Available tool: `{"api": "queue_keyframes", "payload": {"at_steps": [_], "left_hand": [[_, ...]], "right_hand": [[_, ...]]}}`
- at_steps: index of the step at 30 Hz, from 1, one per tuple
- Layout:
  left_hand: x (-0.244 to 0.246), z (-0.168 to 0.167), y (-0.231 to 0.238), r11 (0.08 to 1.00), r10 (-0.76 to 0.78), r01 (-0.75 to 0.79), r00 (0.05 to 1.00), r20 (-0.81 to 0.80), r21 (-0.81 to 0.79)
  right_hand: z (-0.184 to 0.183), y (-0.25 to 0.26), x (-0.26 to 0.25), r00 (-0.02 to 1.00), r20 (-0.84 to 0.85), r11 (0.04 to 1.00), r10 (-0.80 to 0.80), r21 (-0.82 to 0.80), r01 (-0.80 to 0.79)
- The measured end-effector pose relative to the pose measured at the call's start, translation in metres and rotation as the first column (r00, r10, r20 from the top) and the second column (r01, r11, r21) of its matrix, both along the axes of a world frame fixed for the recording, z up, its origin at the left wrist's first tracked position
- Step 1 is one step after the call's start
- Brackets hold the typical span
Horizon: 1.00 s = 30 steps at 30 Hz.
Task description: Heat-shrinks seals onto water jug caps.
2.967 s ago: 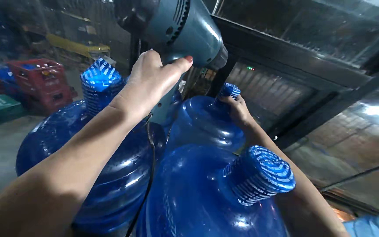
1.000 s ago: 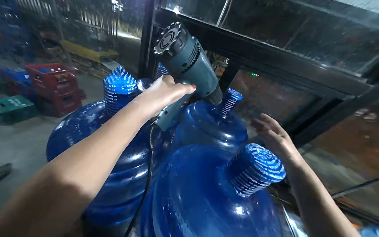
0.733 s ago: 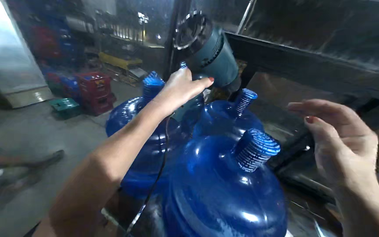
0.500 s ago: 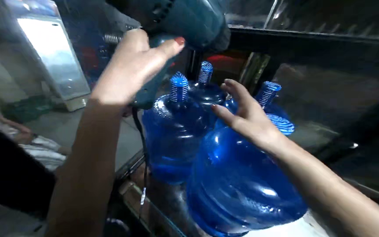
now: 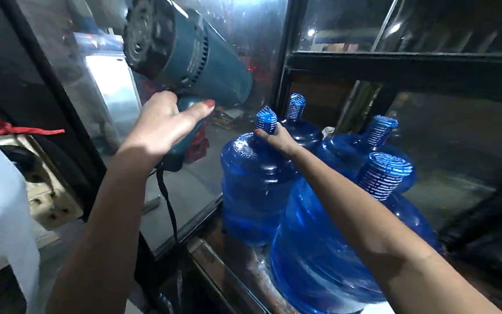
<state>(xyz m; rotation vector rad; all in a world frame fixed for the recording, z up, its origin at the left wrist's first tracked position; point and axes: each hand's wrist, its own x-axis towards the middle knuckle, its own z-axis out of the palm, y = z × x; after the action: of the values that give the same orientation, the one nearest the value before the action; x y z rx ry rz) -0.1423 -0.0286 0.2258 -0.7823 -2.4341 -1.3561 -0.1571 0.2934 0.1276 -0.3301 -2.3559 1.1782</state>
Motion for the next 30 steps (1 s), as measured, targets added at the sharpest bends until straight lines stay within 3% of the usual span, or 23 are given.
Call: {"api": "queue_keyframes", "payload": {"at_steps": [8, 14, 18, 22, 25, 27, 30], "left_hand": [[-0.007, 0.009, 0.028, 0.972, -0.137, 0.110, 0.984, -0.118, -0.209], [0.010, 0.009, 0.032, 0.984, -0.070, 0.044, 0.987, -0.144, -0.172], [0.031, -0.006, 0.025, 0.978, -0.078, 0.022, 0.961, -0.264, -0.209], [0.040, -0.032, 0.024, 0.970, -0.051, -0.040, 0.931, -0.361, -0.240], [0.042, -0.051, 0.030, 0.976, 0.003, -0.073, 0.946, -0.323, -0.205], [0.043, -0.064, 0.032, 0.981, 0.019, -0.077, 0.952, -0.304, -0.180], [0.036, -0.092, 0.034, 0.995, -0.022, -0.019, 0.911, -0.412, -0.095]], "right_hand": [[-0.004, 0.008, 0.001, 0.992, 0.122, 0.998, 0.027, 0.046, -0.033], [-0.017, 0.026, -0.003, 0.982, 0.154, 0.980, 0.106, 0.151, -0.129], [-0.009, 0.028, 0.006, 0.946, 0.309, 0.974, 0.097, 0.167, -0.154], [0.006, 0.016, 0.027, 0.920, 0.373, 0.987, 0.122, 0.052, -0.152], [0.013, 0.014, 0.039, 0.944, 0.299, 0.989, 0.138, -0.093, -0.115], [0.015, 0.018, 0.041, 0.969, 0.239, 0.991, 0.070, -0.132, -0.039], [0.018, 0.019, 0.039, 0.979, 0.165, 0.963, -0.121, -0.219, 0.156]]}}
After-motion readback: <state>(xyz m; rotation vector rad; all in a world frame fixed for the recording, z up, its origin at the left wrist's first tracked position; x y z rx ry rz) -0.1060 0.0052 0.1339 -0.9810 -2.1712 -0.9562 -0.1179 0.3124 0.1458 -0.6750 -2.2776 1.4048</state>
